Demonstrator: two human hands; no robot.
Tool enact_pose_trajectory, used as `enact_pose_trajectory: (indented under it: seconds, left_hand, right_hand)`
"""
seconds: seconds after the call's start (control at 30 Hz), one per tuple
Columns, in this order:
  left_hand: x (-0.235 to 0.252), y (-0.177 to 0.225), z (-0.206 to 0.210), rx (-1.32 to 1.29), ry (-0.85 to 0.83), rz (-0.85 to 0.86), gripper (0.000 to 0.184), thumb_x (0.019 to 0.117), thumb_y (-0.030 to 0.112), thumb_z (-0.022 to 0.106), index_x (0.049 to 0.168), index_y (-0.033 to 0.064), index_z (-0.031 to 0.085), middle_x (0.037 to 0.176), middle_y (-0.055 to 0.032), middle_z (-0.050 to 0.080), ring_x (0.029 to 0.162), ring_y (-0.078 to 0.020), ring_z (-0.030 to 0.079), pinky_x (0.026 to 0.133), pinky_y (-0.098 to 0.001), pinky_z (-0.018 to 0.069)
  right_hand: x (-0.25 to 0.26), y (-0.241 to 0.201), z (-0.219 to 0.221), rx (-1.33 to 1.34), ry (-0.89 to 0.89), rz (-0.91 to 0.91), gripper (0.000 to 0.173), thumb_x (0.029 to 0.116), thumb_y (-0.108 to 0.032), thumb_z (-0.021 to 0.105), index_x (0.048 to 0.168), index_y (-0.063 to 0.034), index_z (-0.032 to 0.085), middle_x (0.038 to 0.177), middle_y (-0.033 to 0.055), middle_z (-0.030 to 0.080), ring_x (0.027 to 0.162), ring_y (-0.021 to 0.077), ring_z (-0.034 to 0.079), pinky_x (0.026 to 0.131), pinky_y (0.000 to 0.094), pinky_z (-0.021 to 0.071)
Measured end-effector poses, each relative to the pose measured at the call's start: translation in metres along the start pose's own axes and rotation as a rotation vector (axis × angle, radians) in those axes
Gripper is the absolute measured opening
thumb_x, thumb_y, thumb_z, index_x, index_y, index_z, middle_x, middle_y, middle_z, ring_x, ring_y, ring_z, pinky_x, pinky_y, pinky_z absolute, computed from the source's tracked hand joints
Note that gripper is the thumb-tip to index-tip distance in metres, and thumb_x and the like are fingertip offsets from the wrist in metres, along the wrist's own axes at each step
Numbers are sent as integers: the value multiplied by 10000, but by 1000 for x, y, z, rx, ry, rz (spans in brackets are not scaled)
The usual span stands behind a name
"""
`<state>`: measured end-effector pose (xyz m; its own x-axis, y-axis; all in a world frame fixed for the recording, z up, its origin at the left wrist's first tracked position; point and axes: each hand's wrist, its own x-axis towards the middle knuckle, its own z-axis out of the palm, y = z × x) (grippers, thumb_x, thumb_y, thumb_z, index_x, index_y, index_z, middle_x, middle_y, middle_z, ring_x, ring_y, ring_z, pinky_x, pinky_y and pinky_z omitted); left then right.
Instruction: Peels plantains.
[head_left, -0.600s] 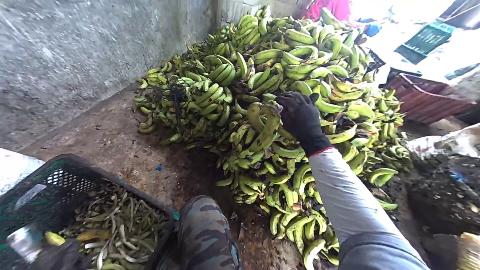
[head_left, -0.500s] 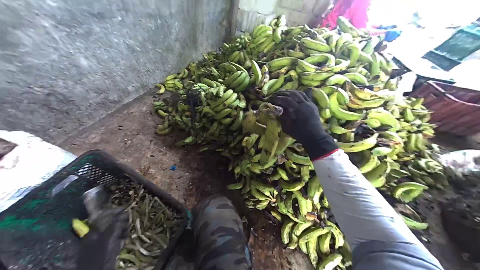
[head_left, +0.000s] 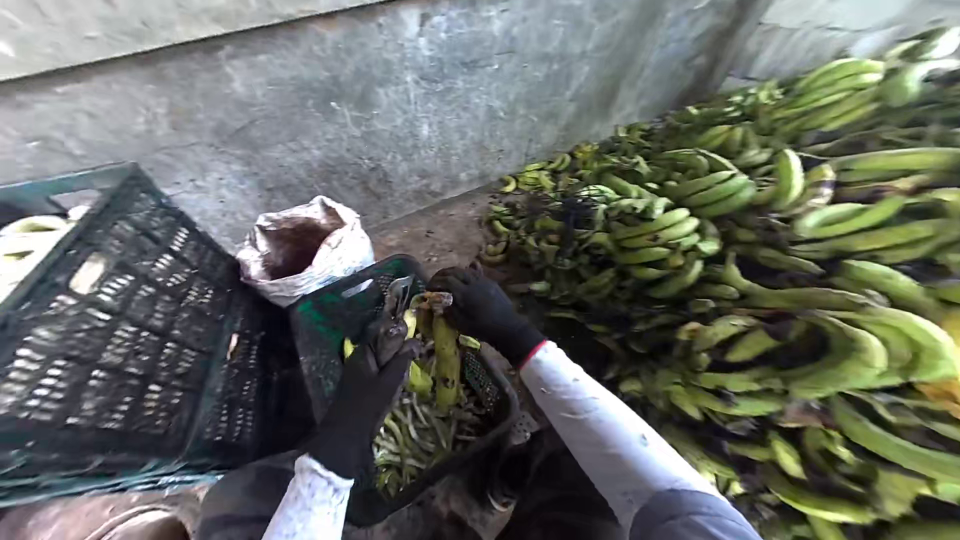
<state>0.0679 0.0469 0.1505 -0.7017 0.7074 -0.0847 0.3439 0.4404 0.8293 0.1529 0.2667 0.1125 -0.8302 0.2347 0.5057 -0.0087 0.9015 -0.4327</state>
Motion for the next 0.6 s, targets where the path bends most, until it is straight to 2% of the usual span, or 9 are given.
enact_pose_trajectory:
  seconds: [0.07,0.17,0.23,0.3,0.33,0.4,0.47,0.53,0.6]
  left_hand:
    - [-5,-19,-1,163,-28,-106,609,980,407,676,1436,40,507,1157,-177,677,990,-256,681,887,-479,560]
    - [-17,-41,2,344,-97,-204,620,982,457,651,1468,98,515,1193,-199,684,1080,-338,679,955,-572,529]
    - [-31,-46,-1,353,-102,-258,642,968,449,674,1491,121,500,1232,-184,677,1109,-321,673,976,-548,530]
    - [-50,-48,-9,272,-61,-318,635,955,415,709,1468,93,515,1250,-171,669,1126,-285,662,995,-504,522]
    - [-55,-54,-14,213,-42,-334,615,947,404,724,1438,84,539,1215,-157,679,1086,-261,668,964,-482,535]
    - [-51,-65,-23,150,-41,-343,597,947,410,723,1429,102,552,1196,-147,686,1062,-253,672,940,-487,543]
    - [-34,-69,-32,124,-26,-252,616,962,392,706,1491,156,499,1248,-132,672,1079,-223,672,939,-464,549]
    - [-13,-69,-36,95,12,-114,653,967,366,695,1529,141,450,1359,-134,625,1168,-202,648,989,-440,539]
    - [9,-68,-36,50,21,-2,641,967,361,699,1519,137,463,1462,-97,563,1241,-167,612,1030,-399,527]
  right_hand:
    - [2,1,35,-39,-196,116,402,918,-138,666,1318,-102,651,1381,155,599,1301,378,539,1101,629,365]
    - [3,12,82,-95,-400,189,382,959,-210,650,1334,-138,632,1393,140,584,1285,393,539,990,638,450]
    - [1,30,99,-47,-373,295,348,975,-192,625,1318,-141,652,1371,142,607,1255,387,574,999,644,460]
    - [3,48,100,-2,-348,401,327,989,-194,622,1304,-111,649,1358,165,608,1240,389,582,1028,645,435]
    - [5,51,99,14,-346,403,316,987,-187,628,1286,-90,655,1338,178,610,1222,395,587,1017,646,435]
    - [11,50,92,21,-341,334,287,992,-188,623,1254,-78,668,1314,169,623,1209,379,593,1005,619,453]
    - [16,40,84,86,-290,221,289,979,-134,627,1250,-49,680,1304,176,636,1209,370,599,1019,593,451]
    - [19,26,76,172,-264,89,297,962,-83,602,1242,-27,682,1296,186,638,1192,371,609,1000,590,469]
    - [19,8,71,250,-269,-20,296,945,-54,575,1214,-17,694,1285,178,653,1200,351,611,1019,571,463]
